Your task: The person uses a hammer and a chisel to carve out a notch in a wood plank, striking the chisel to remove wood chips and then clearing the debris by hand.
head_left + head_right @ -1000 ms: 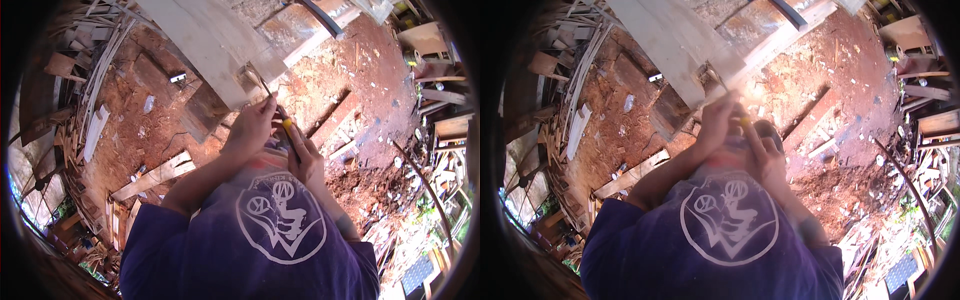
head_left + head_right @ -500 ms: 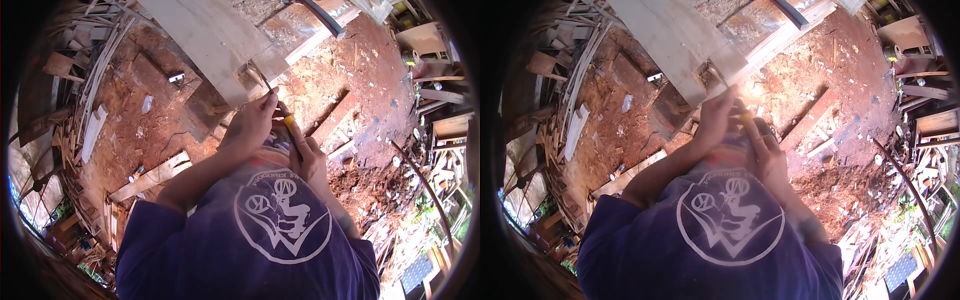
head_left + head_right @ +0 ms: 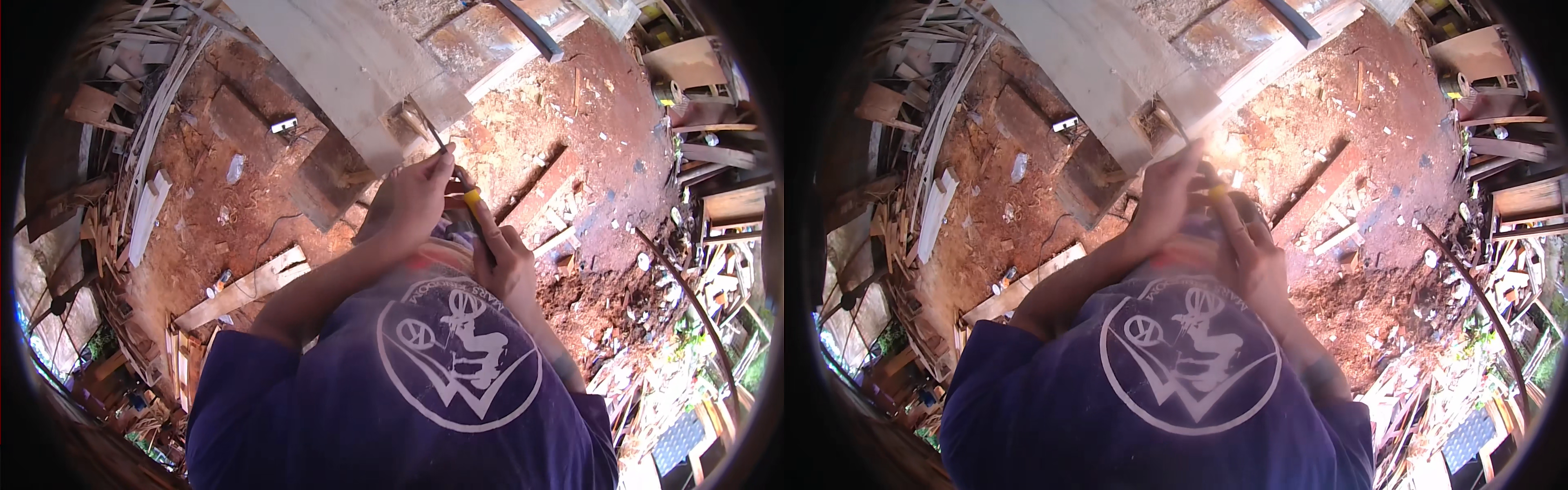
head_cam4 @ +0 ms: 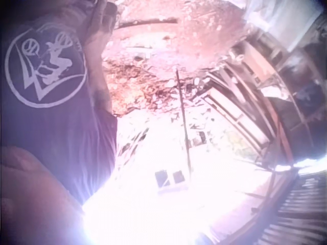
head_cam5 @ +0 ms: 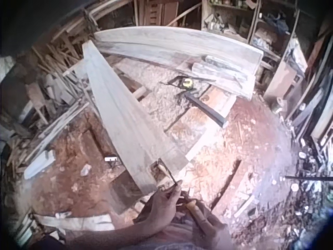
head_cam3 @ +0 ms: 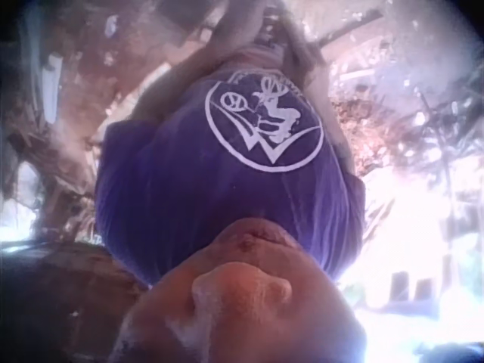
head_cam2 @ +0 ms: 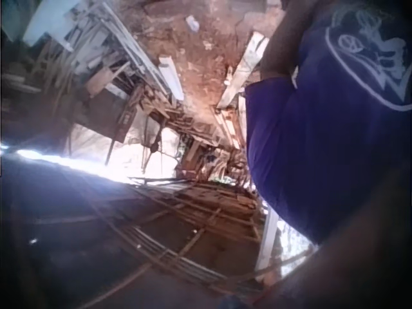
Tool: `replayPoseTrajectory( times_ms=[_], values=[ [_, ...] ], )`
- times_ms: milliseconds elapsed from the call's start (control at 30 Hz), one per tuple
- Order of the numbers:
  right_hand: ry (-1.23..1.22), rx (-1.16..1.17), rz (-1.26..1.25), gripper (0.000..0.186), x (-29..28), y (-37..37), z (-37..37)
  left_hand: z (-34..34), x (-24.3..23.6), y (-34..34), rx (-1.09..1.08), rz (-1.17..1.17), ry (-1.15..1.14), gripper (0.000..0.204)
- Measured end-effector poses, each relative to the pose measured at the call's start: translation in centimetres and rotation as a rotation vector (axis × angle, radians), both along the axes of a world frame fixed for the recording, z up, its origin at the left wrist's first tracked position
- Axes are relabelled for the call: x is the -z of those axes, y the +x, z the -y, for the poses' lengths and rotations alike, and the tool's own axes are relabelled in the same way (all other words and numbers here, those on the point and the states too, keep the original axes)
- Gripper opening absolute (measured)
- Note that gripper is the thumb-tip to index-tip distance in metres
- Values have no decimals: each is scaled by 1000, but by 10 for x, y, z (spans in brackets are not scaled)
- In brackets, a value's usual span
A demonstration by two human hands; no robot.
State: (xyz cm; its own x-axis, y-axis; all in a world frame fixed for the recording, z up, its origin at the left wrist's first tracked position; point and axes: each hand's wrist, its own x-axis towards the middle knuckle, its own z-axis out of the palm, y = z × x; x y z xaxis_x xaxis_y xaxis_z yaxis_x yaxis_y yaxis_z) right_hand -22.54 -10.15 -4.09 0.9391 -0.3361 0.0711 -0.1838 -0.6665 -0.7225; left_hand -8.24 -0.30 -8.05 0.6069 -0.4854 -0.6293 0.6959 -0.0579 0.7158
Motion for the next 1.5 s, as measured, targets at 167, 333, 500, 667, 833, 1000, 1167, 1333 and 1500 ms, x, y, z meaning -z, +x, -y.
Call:
replayPoseTrajectory(
  times_ms=[167,333,500,667,833,1000,1167,1333,1500],
  values=[
    [-8,-12,-49,64,8,2,3,2,-3,9,19,54,8,41],
    [46,40,-18,62,9,-7,-6,-1,8,-1,-7,84,9,44],
    [47,33,-41,62,-2,6,-6,4,-9,6,2,16,59,42],
    [35,5,-5,62,2,13,5,8,4,4,-91,65,-19,41],
    [59,3,-91,61,2,11,-1,7,12,7,-87,136,-11,48],
    [94,28,-54,55,-9,2,-1,4,2,-1,-30,-31,-13,37],
    [43,-10,-88,56,-8,12,-1,6,8,1,-81,-34,-61,32],
    [39,-28,-59,59,-1,17,9,9,19,15,-142,-20,-135,28],
    [-33,-22,-42,58,4,27,10,15,4,17,-158,-80,-116,32]
  ],
)
